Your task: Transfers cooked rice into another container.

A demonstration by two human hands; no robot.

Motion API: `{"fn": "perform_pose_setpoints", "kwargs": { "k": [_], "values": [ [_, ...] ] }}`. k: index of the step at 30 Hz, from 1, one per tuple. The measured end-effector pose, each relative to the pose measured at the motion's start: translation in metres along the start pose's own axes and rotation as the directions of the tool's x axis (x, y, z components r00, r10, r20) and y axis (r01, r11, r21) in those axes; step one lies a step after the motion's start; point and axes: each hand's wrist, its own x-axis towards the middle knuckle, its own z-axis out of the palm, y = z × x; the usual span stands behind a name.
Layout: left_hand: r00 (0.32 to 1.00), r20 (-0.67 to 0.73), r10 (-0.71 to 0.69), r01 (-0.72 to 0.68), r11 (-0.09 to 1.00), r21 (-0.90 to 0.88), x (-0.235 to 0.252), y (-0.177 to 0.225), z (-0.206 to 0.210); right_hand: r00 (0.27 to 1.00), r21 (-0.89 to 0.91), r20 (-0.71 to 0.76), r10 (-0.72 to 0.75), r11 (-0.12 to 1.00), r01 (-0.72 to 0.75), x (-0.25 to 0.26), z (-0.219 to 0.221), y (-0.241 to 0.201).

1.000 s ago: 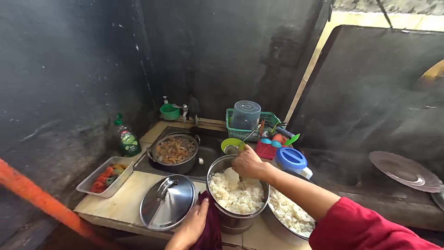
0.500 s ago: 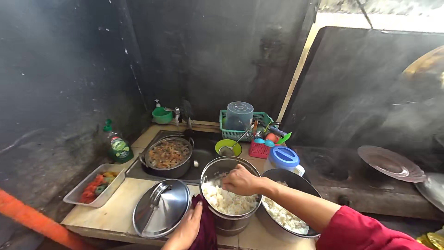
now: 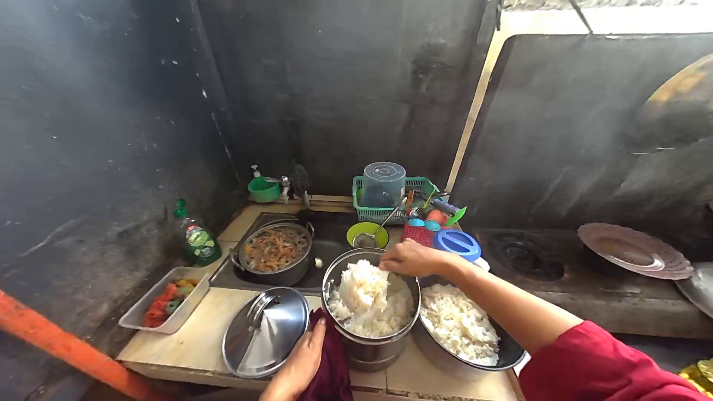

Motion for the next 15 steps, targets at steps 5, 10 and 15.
{"fn": "perform_pose_setpoints", "kwargs": {
  "k": [5, 10, 15],
  "values": [
    [1.0, -0.009, -0.003, 0.003, 1.0, -0.017, 0.002, -0.001, 0.0, 0.992, -0.049, -0.062, 0.106, 0.993, -0.109, -0.013, -0.015, 0.014],
    [1.0, -0.014, 0.017, -0.018, 1.0, -0.022, 0.001, -0.002, 0.001, 0.971, 0.091, -0.153, 0.181, 0.981, -0.169, -0.025, -0.004, 0.018],
    [1.0, -0.019, 0.0, 0.0, 1.0, -0.015, 0.001, -0.003, 0.002, 0.942, 0.256, -0.162, 0.295, 0.934, -0.248, -0.03, 0.011, 0.018]
  ]
}}
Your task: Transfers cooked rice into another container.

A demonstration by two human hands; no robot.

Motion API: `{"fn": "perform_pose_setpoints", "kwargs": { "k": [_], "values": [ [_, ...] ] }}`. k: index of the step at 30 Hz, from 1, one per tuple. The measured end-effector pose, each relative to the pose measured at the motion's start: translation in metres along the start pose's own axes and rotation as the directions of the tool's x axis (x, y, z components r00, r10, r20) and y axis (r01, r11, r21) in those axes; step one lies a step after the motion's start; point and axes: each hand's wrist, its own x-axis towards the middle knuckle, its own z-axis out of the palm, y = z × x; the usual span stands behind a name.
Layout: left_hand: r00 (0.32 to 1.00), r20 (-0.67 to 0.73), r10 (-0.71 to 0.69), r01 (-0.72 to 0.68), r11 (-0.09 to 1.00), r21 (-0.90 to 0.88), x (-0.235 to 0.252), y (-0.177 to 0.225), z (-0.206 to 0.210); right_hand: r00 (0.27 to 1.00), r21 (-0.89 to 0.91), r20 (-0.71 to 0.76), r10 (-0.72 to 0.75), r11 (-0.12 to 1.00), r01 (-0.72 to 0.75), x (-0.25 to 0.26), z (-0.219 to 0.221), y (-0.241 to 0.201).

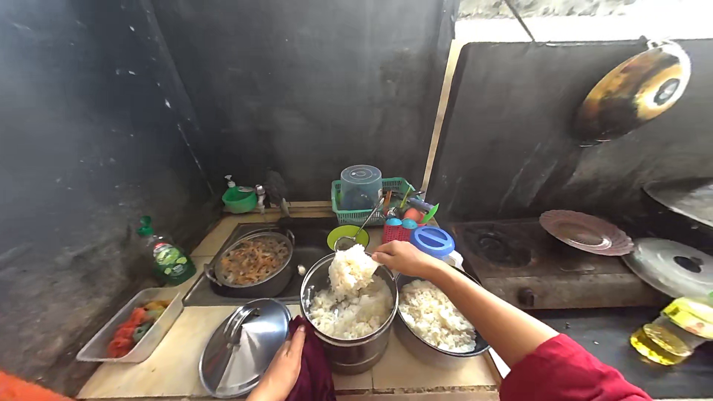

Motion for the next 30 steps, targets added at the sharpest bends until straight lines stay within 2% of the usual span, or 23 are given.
{"fn": "perform_pose_setpoints", "kwargs": {
  "k": [3, 9, 13, 15, 17, 19, 21, 24, 27, 30],
  "values": [
    [1.0, 0.004, -0.009, 0.009, 1.0, 0.016, -0.001, 0.001, 0.0, 0.995, 0.081, -0.098, 0.032, 0.996, -0.024, -0.008, 0.009, 0.004],
    [1.0, -0.006, 0.003, -0.003, 1.0, -0.005, -0.002, 0.0, 0.0, 0.979, 0.426, -0.182, 0.097, 0.905, -0.011, -0.052, 0.0, 0.013],
    [1.0, 0.001, -0.004, 0.004, 1.0, -0.016, -0.006, 0.003, 0.0, 0.948, 0.454, -0.273, 0.162, 0.891, -0.022, -0.11, -0.019, 0.037],
    [1.0, 0.0, -0.002, 0.002, 1.0, -0.009, -0.006, 0.002, -0.001, 0.912, 0.263, -0.368, 0.183, 0.961, -0.087, -0.143, -0.027, 0.055],
    [1.0, -0.005, -0.012, 0.012, 1.0, -0.012, -0.008, 0.004, -0.001, 0.859, -0.098, -0.501, 0.103, 0.98, -0.175, -0.171, -0.022, 0.074],
    [1.0, -0.005, -0.024, 0.024, 1.0, -0.013, -0.009, 0.006, -0.002, 0.82, -0.439, -0.567, -0.086, 0.873, -0.212, -0.188, 0.003, 0.092],
    [1.0, 0.005, -0.025, 0.025, 1.0, 0.002, -0.01, 0.008, -0.004, 0.83, -0.649, -0.512, -0.219, 0.732, -0.208, -0.196, 0.037, 0.115],
    [0.999, 0.017, -0.028, 0.028, 1.0, 0.005, -0.01, 0.009, -0.005, 0.833, -0.74, -0.491, -0.256, 0.627, -0.244, -0.208, 0.069, 0.142],
    [1.0, 0.015, -0.023, 0.023, 1.0, -0.004, -0.012, 0.008, -0.006, 0.771, -0.714, -0.578, -0.269, 0.624, -0.317, -0.213, 0.061, 0.139],
    [1.0, 0.011, -0.017, 0.017, 1.0, -0.002, -0.011, 0.008, -0.005, 0.76, -0.707, -0.596, -0.259, 0.617, -0.345, -0.212, 0.046, 0.132]
  ]
}}
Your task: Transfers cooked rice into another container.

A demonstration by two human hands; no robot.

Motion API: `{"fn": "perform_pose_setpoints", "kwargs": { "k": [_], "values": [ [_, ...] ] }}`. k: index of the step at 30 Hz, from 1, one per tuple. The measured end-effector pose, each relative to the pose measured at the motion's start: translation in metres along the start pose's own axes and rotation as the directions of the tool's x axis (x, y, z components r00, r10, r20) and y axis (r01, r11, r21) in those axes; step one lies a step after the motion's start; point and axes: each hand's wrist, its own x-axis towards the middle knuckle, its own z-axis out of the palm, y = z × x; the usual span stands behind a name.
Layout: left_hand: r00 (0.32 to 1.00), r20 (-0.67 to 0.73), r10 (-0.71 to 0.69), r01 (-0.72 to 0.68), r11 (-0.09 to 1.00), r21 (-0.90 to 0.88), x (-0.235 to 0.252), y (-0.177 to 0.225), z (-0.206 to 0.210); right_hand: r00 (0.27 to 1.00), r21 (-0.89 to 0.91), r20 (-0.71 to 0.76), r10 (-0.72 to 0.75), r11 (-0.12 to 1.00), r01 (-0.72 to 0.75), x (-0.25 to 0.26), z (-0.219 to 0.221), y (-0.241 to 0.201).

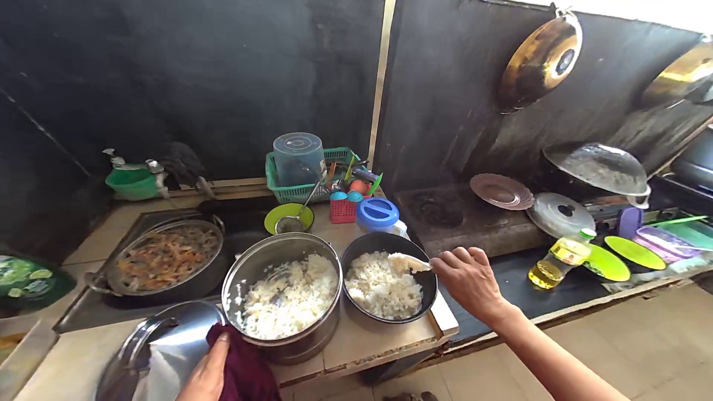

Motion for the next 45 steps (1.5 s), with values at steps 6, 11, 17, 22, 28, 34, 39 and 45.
{"fn": "perform_pose_setpoints", "kwargs": {
  "k": [6, 11, 17, 22, 28, 34, 39, 45],
  "values": [
    [1.0, 0.003, 0.022, -0.022, 1.0, 0.014, 0.0, -0.001, 0.002, 0.995, 0.07, 0.017, 0.098, 0.993, -0.099, 0.013, -0.016, 0.004],
    [1.0, 0.005, 0.024, -0.024, 1.0, 0.001, 0.002, -0.005, 0.001, 0.984, 0.074, 0.055, 0.17, 0.982, -0.174, -0.021, -0.002, -0.008],
    [0.999, 0.025, 0.026, -0.026, 1.0, -0.008, 0.002, -0.003, -0.001, 0.982, 0.112, 0.033, 0.184, 0.976, -0.186, -0.052, 0.016, -0.028],
    [0.999, 0.037, 0.023, -0.022, 1.0, -0.019, 0.001, -0.002, -0.002, 0.974, 0.071, 0.039, 0.222, 0.972, -0.224, -0.055, 0.02, -0.032],
    [0.999, 0.04, 0.016, -0.016, 1.0, -0.008, 0.003, -0.004, -0.003, 0.973, 0.067, 0.021, 0.228, 0.971, -0.229, -0.056, 0.02, -0.034],
    [0.999, 0.028, 0.015, -0.016, 1.0, 0.018, 0.003, -0.005, -0.002, 0.974, 0.081, 0.028, 0.227, 0.97, -0.228, -0.055, 0.022, -0.033],
    [1.0, 0.024, 0.009, -0.009, 1.0, 0.019, 0.003, -0.006, -0.002, 0.974, 0.087, 0.024, 0.225, 0.97, -0.226, -0.057, 0.021, -0.033],
    [0.999, 0.028, 0.024, -0.025, 1.0, 0.019, 0.004, -0.008, -0.002, 0.969, 0.094, 0.062, 0.24, 0.965, -0.245, -0.054, 0.022, -0.033]
  ]
}}
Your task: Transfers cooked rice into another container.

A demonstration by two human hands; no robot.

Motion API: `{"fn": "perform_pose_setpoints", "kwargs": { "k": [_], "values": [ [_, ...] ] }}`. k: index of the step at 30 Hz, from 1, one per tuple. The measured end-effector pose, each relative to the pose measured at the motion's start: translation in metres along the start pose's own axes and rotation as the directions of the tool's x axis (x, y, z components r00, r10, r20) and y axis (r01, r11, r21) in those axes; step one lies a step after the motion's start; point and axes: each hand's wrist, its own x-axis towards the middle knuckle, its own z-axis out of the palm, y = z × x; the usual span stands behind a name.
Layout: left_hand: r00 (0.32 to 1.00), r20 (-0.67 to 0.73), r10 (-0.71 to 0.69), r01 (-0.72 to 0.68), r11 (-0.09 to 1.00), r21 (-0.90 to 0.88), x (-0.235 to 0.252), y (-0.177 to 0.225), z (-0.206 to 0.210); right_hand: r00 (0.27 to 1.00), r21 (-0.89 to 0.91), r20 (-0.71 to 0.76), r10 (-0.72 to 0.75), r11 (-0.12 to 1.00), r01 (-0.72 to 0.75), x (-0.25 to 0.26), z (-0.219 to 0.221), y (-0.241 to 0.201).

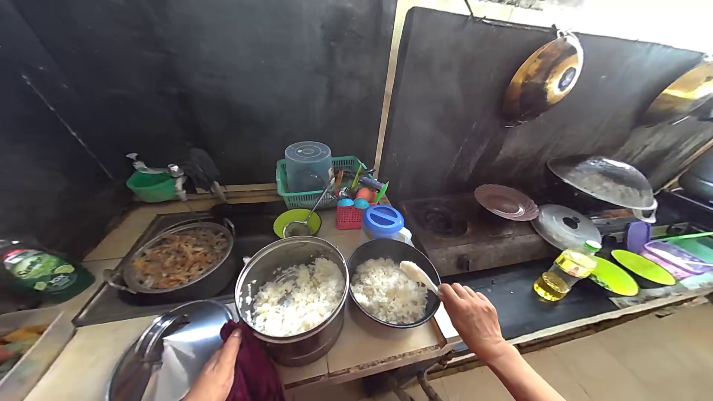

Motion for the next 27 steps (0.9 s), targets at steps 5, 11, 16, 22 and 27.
{"fn": "perform_pose_setpoints", "kwargs": {
  "k": [5, 11, 16, 22, 27],
  "values": [
    [1.0, -0.005, 0.005, -0.005, 1.0, -0.015, 0.001, 0.0, 0.002, 0.853, 0.299, 0.427, 0.301, 0.843, -0.447, 0.014, -0.02, 0.005],
    [1.0, 0.003, -0.001, 0.001, 1.0, 0.002, 0.004, -0.004, 0.002, 0.752, 0.718, 0.594, 0.285, 0.234, -0.656, 0.056, -0.047, -0.003],
    [1.0, -0.005, -0.001, 0.001, 1.0, -0.02, 0.004, -0.002, 0.003, 0.915, 0.651, 0.399, -0.064, 0.723, -0.233, 0.144, -0.102, -0.039],
    [0.999, 0.014, -0.035, 0.036, 0.998, -0.051, 0.005, 0.001, 0.003, 0.636, 0.264, 0.446, -0.63, 0.771, 0.58, 0.233, -0.142, -0.155],
    [0.999, 0.019, -0.046, 0.047, 0.998, -0.049, 0.005, 0.005, 0.005, 0.414, 0.203, 0.651, -0.636, 0.671, 0.713, 0.251, -0.105, -0.208]
  ]
}}
